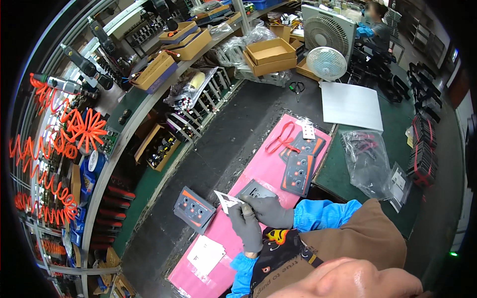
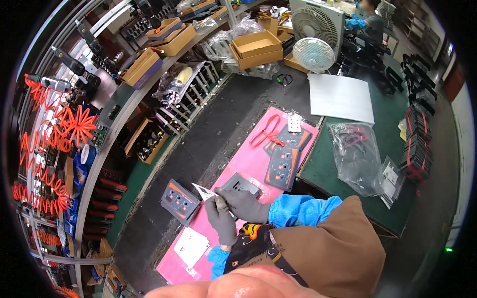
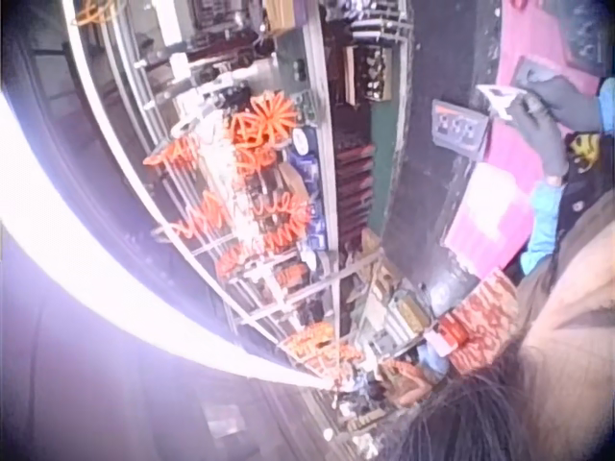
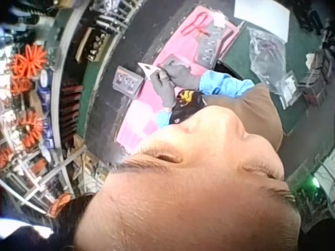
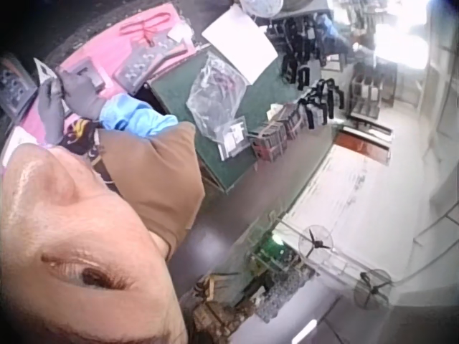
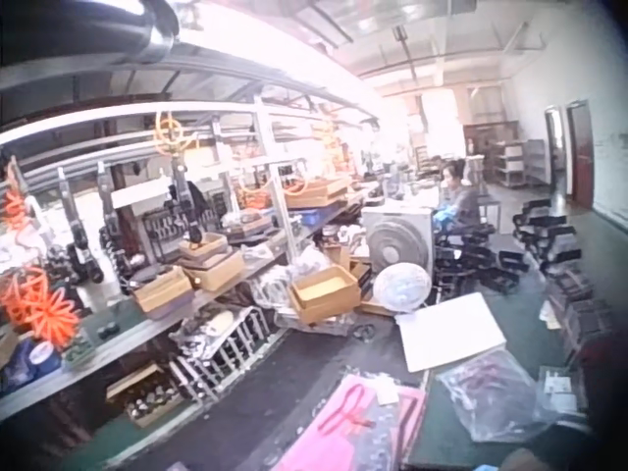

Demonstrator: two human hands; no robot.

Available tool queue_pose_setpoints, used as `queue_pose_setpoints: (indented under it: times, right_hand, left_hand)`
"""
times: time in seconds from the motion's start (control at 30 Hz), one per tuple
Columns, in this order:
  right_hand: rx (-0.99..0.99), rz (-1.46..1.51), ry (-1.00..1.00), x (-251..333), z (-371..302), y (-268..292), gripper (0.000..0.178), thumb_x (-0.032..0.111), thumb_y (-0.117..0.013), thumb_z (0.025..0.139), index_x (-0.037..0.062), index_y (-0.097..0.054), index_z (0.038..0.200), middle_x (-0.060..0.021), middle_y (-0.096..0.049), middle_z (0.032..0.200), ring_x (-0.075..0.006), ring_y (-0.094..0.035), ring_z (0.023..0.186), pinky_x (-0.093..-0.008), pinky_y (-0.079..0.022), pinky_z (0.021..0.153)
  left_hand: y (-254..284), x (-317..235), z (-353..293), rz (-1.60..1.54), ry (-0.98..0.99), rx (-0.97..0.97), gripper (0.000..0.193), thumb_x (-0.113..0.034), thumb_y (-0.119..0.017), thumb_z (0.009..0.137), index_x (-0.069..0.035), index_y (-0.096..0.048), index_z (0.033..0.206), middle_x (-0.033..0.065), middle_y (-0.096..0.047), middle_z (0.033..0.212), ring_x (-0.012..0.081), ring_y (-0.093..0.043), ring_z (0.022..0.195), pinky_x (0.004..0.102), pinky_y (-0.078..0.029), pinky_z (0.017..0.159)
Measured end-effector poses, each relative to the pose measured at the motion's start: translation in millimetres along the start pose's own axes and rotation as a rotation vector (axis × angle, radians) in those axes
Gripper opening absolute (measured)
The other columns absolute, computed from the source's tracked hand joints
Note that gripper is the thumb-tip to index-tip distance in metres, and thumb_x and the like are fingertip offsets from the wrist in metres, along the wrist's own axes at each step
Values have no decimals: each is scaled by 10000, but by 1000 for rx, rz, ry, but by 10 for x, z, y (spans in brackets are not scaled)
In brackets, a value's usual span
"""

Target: The person assembles small electronic components on a pink workbench. They insert white plastic inserts into grey rectangular housings and then place the combined units into orange and grey cardboard packaging. The person handles the components one by one, repeating the insertion and packaging process throughout the clip.

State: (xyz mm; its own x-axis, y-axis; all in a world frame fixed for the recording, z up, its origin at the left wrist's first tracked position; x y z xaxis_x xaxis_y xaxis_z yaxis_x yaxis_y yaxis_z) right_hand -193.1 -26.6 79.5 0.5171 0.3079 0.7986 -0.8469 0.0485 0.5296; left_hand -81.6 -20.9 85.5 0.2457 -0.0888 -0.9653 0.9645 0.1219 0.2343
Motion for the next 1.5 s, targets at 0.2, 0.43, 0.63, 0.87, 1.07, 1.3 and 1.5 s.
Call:
queue_pose_setpoints:
  times: [0.2,0.43,0.63,0.87,1.07,1.3,1.5]
  right_hand:
    - [10,-20,5,-1,-24,-14,440,153,-561,919,65,-509,1347,-170,-682,1038,-316,-692,901,-420,-550,683]
    - [35,76,-43,9,-51,-34,447,109,-558,909,61,-509,1350,-201,-657,1120,-349,-673,971,-434,-548,757]
    - [133,108,-130,38,-50,-14,474,126,-569,921,85,-489,1387,-201,-647,1166,-352,-671,1003,-414,-543,814]
    - [327,807,-295,-184,-69,-74,493,207,-559,965,44,-457,1419,-136,-612,1283,-227,-581,1193,-365,-461,998]
    - [282,750,-332,-58,69,186,447,312,-596,977,12,-565,1307,-74,-645,1161,-148,-579,1080,-327,-471,951]
    - [7,853,-553,-478,191,371,392,270,-536,994,-51,-607,1208,-77,-690,912,-137,-672,709,-267,-558,596]
    - [2,918,-631,-521,275,346,362,288,-477,1014,-26,-607,1138,-82,-663,814,-120,-629,596,-223,-490,469]
  left_hand:
    - [33,-127,-2,223,-208,-13,234,-196,-510,1005,18,-530,914,152,-487,845,297,-493,769,400,-415,695]
    - [55,-111,-20,279,-200,-33,237,-192,-521,996,11,-517,874,169,-507,861,341,-515,780,429,-420,682]
    - [85,-61,29,257,-211,-21,293,-229,-589,982,9,-502,835,117,-480,774,209,-471,689,370,-408,619]
    - [137,-36,86,127,-80,-51,240,-159,-598,961,7,-507,812,92,-496,712,154,-444,635,330,-400,572]
    - [170,6,167,252,-283,88,152,-107,-574,910,11,-532,824,84,-491,706,148,-450,653,330,-412,585]
    - [347,221,256,-652,185,270,512,-456,-505,985,27,-602,1127,19,-610,754,92,-548,580,241,-430,524]
    - [643,573,242,-1737,387,264,314,-394,-566,971,-80,-570,950,-62,-352,561,35,-282,424,192,-268,383]
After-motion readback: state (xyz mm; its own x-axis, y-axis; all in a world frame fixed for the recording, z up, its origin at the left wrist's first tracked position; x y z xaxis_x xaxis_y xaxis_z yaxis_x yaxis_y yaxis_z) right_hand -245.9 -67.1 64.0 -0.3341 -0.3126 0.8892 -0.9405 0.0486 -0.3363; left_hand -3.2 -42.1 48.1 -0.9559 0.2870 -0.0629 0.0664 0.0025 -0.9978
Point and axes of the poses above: each hand's wrist, its own z-axis towards the middle knuckle, its own y-axis out of the back of the hand, x = y × z, the point moved 4 cm from there along z, towards the middle knuckle
